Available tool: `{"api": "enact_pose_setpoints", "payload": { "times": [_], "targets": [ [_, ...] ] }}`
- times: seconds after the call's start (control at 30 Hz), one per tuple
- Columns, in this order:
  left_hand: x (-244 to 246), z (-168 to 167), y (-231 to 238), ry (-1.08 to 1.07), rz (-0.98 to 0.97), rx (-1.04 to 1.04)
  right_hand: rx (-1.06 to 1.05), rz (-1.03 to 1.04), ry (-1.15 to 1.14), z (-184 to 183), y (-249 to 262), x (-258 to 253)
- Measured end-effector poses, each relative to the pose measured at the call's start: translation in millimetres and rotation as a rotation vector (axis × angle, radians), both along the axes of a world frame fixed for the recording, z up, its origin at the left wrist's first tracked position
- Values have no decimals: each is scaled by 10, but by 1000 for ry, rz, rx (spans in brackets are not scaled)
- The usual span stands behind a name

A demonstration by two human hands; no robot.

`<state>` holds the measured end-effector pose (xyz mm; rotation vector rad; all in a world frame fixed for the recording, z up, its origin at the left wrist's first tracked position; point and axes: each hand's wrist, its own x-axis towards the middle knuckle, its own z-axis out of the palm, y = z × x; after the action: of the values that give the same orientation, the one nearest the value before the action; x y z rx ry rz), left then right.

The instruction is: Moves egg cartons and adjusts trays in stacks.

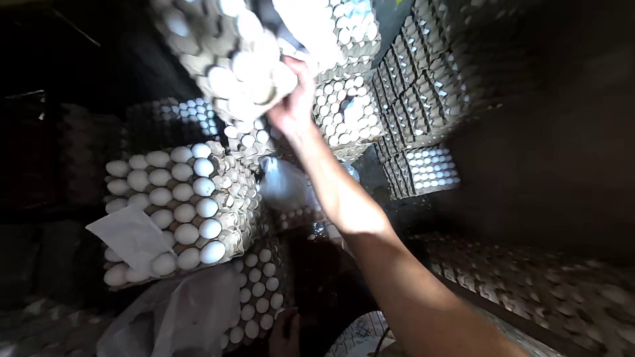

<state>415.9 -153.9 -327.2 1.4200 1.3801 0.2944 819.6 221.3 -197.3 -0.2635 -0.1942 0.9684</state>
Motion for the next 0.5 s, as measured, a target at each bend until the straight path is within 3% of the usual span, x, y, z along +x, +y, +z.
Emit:
{"api": "enact_pose_setpoints", "payload": {
  "times": [0.27, 0.5],
  "targets": [
    [356, -113, 206, 59, -64, -75, -95, -245, -154, -934, -1430, 1342],
    [1154, -174, 714, -1, -59, -56, -204, -335, -112, -1894, -1742, 1888]
  ]
}}
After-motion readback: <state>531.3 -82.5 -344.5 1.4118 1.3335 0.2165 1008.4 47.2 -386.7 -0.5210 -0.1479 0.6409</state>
